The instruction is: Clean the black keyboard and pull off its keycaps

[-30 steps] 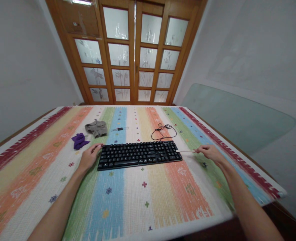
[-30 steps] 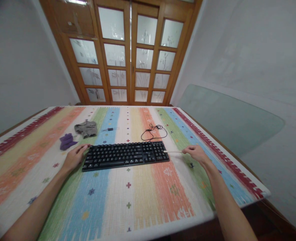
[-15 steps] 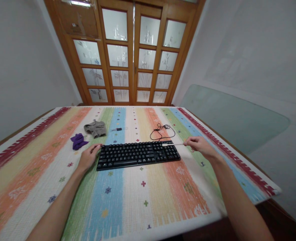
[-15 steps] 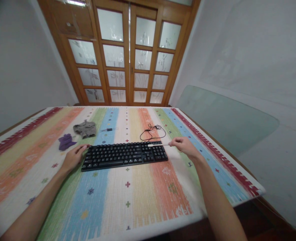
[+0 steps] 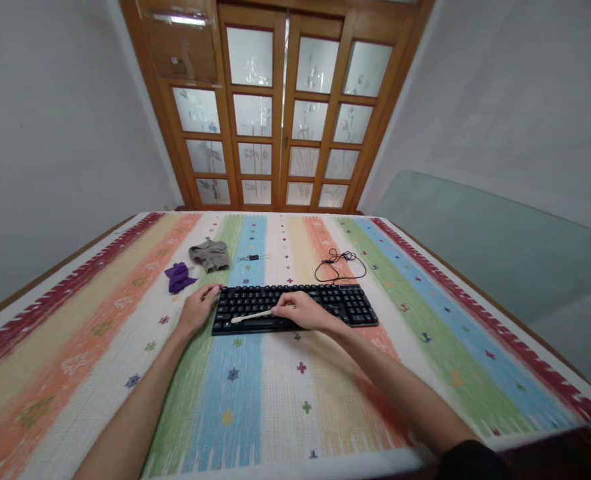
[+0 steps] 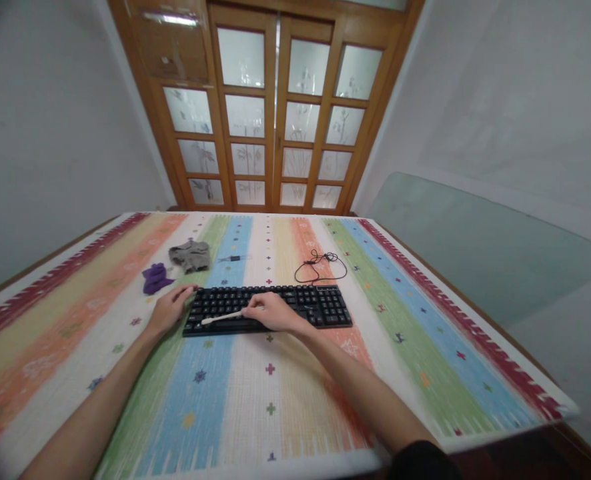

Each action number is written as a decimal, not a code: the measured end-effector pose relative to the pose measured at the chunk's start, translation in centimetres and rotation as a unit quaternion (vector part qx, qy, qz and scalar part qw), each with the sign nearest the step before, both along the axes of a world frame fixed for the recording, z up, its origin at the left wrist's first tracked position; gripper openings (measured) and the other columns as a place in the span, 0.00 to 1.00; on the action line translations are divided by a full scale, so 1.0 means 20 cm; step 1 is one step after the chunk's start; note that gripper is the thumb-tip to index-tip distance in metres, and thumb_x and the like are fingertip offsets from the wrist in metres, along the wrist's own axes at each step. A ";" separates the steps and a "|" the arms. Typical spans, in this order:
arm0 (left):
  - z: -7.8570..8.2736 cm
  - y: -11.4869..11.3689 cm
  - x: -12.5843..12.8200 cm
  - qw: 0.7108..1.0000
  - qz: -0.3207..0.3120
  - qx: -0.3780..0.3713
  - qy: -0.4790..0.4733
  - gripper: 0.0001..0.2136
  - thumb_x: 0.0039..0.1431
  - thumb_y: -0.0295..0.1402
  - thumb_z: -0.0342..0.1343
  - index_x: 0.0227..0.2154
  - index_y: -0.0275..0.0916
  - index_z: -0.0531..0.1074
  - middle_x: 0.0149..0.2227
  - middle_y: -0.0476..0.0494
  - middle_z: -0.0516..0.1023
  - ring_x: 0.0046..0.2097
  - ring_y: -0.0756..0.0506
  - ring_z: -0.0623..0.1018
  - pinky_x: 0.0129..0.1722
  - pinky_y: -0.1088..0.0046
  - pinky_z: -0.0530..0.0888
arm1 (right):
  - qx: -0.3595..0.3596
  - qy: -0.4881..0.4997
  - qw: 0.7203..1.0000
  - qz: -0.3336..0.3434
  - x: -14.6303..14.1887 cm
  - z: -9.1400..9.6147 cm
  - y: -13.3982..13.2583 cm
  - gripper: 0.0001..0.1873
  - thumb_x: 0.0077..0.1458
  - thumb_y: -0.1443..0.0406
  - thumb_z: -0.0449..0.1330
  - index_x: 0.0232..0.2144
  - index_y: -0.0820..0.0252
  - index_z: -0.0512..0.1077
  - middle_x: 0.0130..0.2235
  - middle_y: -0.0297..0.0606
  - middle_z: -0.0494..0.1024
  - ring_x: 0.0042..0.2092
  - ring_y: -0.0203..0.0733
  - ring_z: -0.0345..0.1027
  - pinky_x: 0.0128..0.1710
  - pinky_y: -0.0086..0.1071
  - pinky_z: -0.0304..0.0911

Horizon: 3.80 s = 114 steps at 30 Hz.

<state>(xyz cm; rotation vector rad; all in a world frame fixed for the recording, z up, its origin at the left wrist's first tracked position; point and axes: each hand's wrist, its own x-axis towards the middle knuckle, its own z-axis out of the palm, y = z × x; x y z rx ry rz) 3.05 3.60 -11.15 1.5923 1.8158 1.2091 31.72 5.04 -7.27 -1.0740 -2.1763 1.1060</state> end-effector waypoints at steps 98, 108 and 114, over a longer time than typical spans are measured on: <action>-0.02 0.01 -0.01 1.000 -0.008 -0.006 0.025 0.24 0.54 0.51 0.48 0.40 0.38 0.77 0.44 0.41 0.82 0.46 0.39 0.78 0.50 0.65 0.73 | -0.055 -0.143 0.973 -0.174 0.75 0.00 -0.02 0.26 0.44 0.46 0.59 0.17 0.64 0.74 0.17 0.32 0.66 0.23 0.34 0.54 0.24 0.30 0.48; -0.01 0.01 -0.01 1.000 -0.004 -0.005 0.022 0.23 0.54 0.52 0.48 0.39 0.39 0.78 0.43 0.42 0.82 0.46 0.39 0.78 0.49 0.65 0.73 | -0.068 -0.138 0.966 -0.209 0.86 -0.01 -0.03 0.26 0.42 0.44 0.61 0.15 0.63 0.73 0.16 0.31 0.64 0.22 0.33 0.53 0.24 0.30 0.48; 0.00 0.01 0.00 1.000 -0.003 -0.007 0.022 0.23 0.53 0.51 0.48 0.39 0.38 0.77 0.43 0.42 0.82 0.46 0.39 0.78 0.49 0.66 0.73 | -0.078 -0.140 0.959 -0.232 0.93 -0.02 -0.03 0.25 0.41 0.45 0.61 0.15 0.62 0.72 0.16 0.31 0.64 0.22 0.34 0.55 0.24 0.30 0.49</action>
